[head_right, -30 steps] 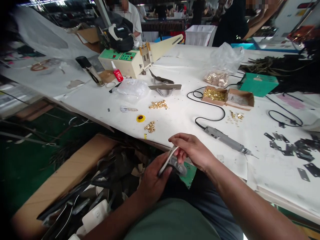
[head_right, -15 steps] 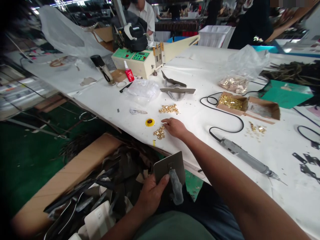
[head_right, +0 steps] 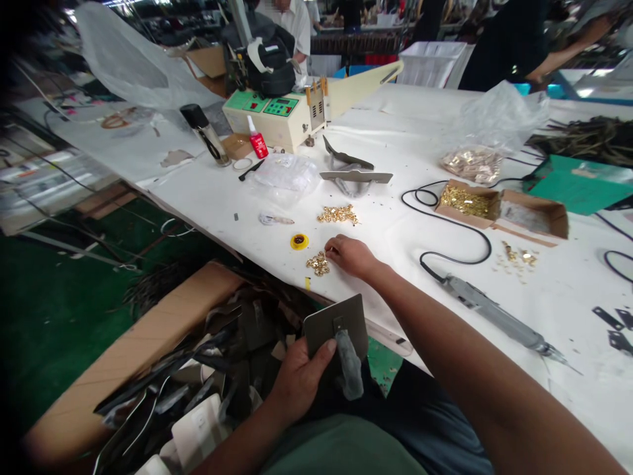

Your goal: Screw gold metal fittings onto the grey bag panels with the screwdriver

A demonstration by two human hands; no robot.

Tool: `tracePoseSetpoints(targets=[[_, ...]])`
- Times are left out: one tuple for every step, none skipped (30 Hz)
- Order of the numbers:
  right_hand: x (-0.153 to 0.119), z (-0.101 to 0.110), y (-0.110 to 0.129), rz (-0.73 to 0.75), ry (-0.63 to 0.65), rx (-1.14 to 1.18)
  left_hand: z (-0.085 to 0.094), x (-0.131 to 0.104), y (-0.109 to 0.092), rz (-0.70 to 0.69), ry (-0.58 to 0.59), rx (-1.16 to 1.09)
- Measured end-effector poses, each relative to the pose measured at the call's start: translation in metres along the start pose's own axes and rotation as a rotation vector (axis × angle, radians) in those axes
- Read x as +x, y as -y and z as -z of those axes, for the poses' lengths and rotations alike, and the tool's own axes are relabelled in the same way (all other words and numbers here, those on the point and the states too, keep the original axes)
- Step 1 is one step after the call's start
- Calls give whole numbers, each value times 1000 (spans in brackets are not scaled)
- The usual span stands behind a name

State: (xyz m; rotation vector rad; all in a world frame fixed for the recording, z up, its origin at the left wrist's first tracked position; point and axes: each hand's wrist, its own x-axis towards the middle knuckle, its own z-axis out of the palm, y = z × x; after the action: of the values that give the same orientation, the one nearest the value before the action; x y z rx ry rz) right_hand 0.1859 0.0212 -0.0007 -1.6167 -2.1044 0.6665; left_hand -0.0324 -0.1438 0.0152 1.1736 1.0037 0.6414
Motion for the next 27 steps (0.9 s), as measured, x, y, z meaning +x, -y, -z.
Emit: tracePoseSetpoints(targets=[[-1,0,0,-11,-14,19,-1,-1,-2,-3,-1,-2],[-1,0,-1,-21,-26,33,-1,-2,-3,-7,-2,-4],[-1,-1,-1,-29,-38,45,-2,-3,-5,-10,-3,-7],[-2,-1,-1,-36,-52,61,-3,-5,-6,-14,-4,-9],[-2,-2,0,-42,-69,79,-4,-7,-8,-15,-6,-11],[-2,-2,0,-47,-87,99,-4,-9,-9,-15,-10,-17],[-3,-2,0,-51,-105,124,-5,-11,-10,-15,-11,-28],[-5,-2,1,-57,-122,151,-6,-13,-11,-17,-14,-39],[-9,-1,1,-63,-135,175,-6,-14,-11,-23,-18,-44],[-15,1,2,-77,-154,217,-6,-15,-11,-33,-28,-41],[-23,4,4,-100,-183,288,-6,-16,-11,-45,-47,-35],[-35,8,6,-131,-227,387,-6,-16,-11,-56,-72,-27],[-49,13,10,-166,-281,500,-6,-15,-10,-65,-101,-23],[-67,18,15,-201,-342,617,-6,-14,-9,-69,-132,-26],[-85,22,22,-232,-404,724,-7,-12,-9,-68,-156,-37],[-105,26,30,-253,-449,792,-8,-9,-9,-64,-173,-50],[-125,29,39,-271,-484,834,-11,-7,-9,-63,-180,-54],[-144,30,48,-288,-498,866,-14,-5,-9,-66,-182,-44],[-161,29,57,-308,-494,896,-18,-2,-10,-74,-179,-22],[-176,27,65,-329,-482,928,-23,-1,-12,-86,-170,9],[-188,24,72,-349,-466,958,-28,0,-14,-100,-156,41],[-198,20,77,-369,-461,984,-33,1,-17,-116,-138,72],[-205,16,80,-387,-467,1003,-39,1,-19,-132,-116,98],[-211,14,81,-403,-485,1011,-44,0,-21,-150,-94,122],[-216,12,81,-415,-510,1009,-50,-1,-23,-169,-75,146],[-220,11,80,-421,-536,1000,-54,-2,-24,-189,-63,171],[-224,10,78,-421,-554,989,-59,-3,-25,-205,-57,196]])
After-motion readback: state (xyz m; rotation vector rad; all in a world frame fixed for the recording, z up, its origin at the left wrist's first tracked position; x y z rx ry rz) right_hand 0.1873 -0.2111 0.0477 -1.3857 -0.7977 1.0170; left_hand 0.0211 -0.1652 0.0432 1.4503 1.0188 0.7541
